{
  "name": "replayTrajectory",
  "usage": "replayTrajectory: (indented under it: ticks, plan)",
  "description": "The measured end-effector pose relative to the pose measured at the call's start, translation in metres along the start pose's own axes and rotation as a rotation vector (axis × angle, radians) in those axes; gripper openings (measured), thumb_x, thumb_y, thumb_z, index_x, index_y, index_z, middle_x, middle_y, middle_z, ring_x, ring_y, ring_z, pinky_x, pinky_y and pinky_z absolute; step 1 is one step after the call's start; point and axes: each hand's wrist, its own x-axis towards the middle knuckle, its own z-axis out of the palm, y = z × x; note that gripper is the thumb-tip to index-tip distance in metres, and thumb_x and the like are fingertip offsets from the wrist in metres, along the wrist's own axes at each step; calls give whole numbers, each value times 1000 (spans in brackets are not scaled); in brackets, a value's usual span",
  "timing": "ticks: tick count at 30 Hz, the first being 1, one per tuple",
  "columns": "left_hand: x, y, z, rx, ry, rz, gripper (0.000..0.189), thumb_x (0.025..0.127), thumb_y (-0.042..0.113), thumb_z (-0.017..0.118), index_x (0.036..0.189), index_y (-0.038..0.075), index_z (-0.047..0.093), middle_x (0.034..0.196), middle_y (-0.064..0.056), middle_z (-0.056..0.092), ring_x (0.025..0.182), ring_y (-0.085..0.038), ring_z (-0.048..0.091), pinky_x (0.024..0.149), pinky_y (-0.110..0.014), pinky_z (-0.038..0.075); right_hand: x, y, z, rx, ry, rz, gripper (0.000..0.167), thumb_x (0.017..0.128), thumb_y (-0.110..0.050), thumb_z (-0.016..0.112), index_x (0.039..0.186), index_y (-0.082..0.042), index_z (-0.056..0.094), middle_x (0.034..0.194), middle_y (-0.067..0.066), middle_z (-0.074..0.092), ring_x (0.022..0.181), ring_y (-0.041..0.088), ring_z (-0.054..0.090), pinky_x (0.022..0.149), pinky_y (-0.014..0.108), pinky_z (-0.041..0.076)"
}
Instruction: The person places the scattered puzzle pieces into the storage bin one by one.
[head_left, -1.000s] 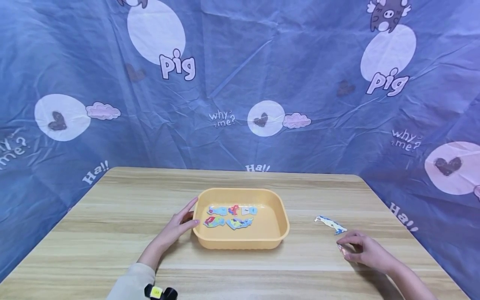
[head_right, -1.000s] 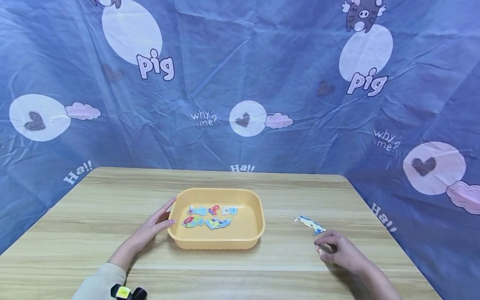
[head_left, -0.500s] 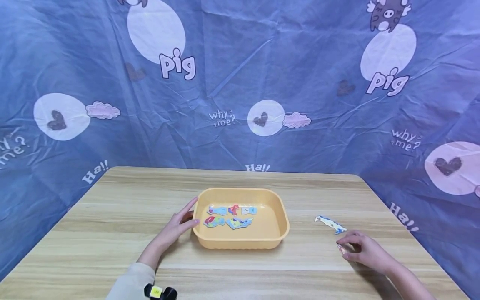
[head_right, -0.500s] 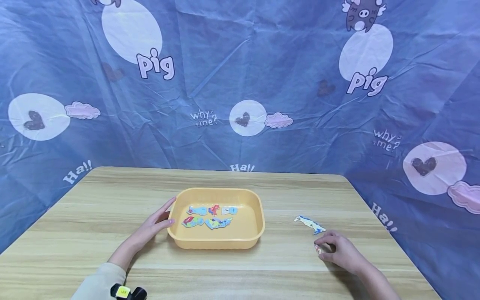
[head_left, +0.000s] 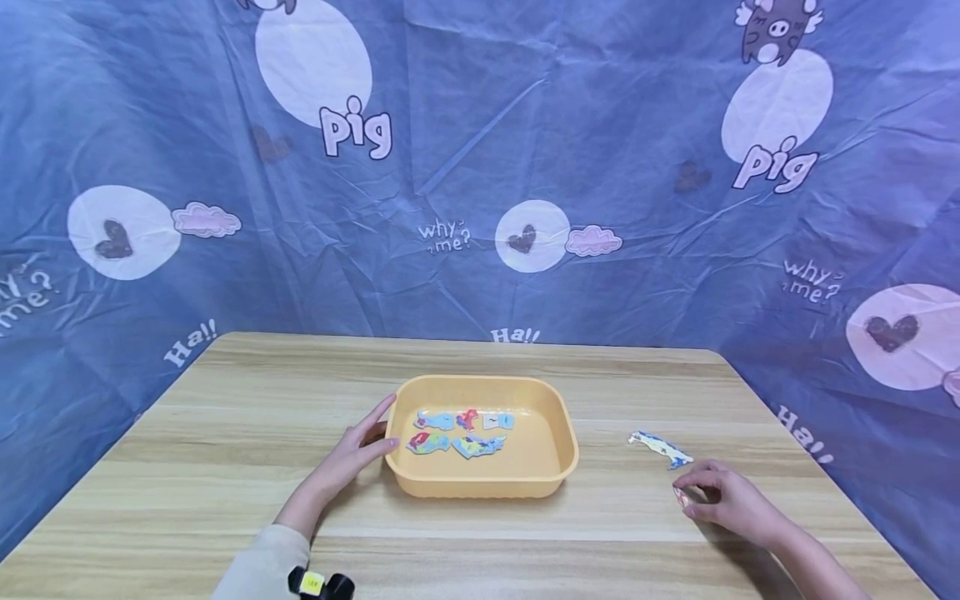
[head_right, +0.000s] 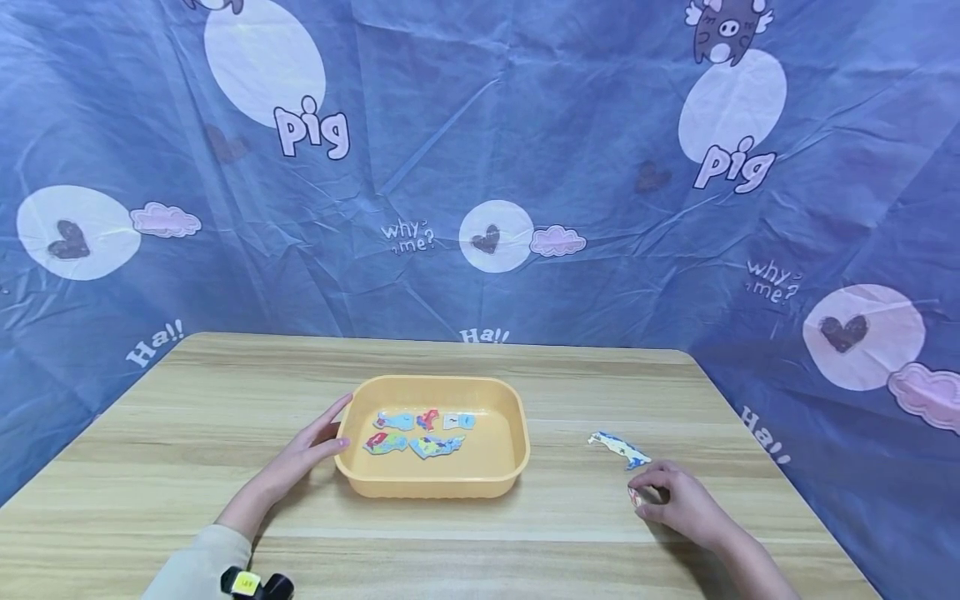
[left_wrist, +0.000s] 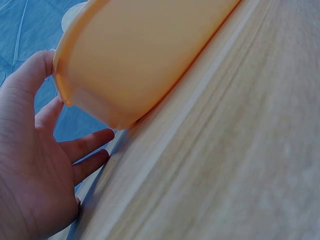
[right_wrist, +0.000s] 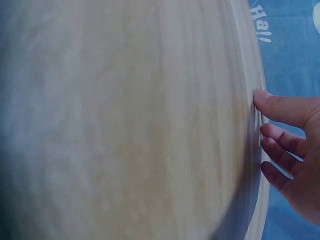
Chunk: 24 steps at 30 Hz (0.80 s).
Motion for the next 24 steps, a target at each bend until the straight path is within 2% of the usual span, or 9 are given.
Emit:
replayTrajectory:
  ticks: [3,7,10,12,17,19,24]
  plan:
    - [0,-1,0,-2,11,-13,63,83,19,56,137,24,24,121,-19,45,112,-27,41,95,-46,22,2,0,0,0,-2,-18,29,58,-16,77,84,-11,66,91,1,53,82,14,50,72,32,42]
    - [1,-1,0,7,18,-20,63,83,19,56,137,26,24,121,-18,46,112,-26,41,95,-47,22,3,2,1,36,31,-125,25,58,-12,76,80,-9,65,84,-1,55,77,4,49,66,23,42]
    - [1,-1,1,12,14,-16,62,83,18,55,137,26,24,122,-18,45,112,-27,41,95,-47,23,6,2,1,80,28,-191,23,60,-8,75,80,-7,64,79,-3,55,73,1,47,61,21,41]
    - [1,-1,1,12,13,-16,62,83,18,55,137,26,24,122,-18,45,112,-27,41,95,-47,23,8,0,0,100,3,-185,23,61,-8,74,81,-4,63,77,-3,55,70,2,47,59,23,42]
    - [2,0,1,17,16,-21,63,83,18,55,137,26,24,122,-18,45,112,-27,41,95,-47,24,15,-13,-4,94,-58,-61,26,64,-12,73,86,-2,63,82,0,57,72,7,50,62,27,44]
    - [2,0,1,21,20,-24,63,83,19,55,137,26,24,122,-17,45,112,-27,41,95,-47,24,19,-17,-6,108,-66,-39,27,65,-12,72,88,0,62,82,1,57,72,8,51,62,27,44]
    - [1,-1,1,20,20,-24,63,83,19,56,137,27,24,122,-18,45,113,-27,41,95,-47,23,30,-25,-9,178,-54,-68,24,68,-7,70,87,3,60,78,-1,56,68,7,50,60,25,45]
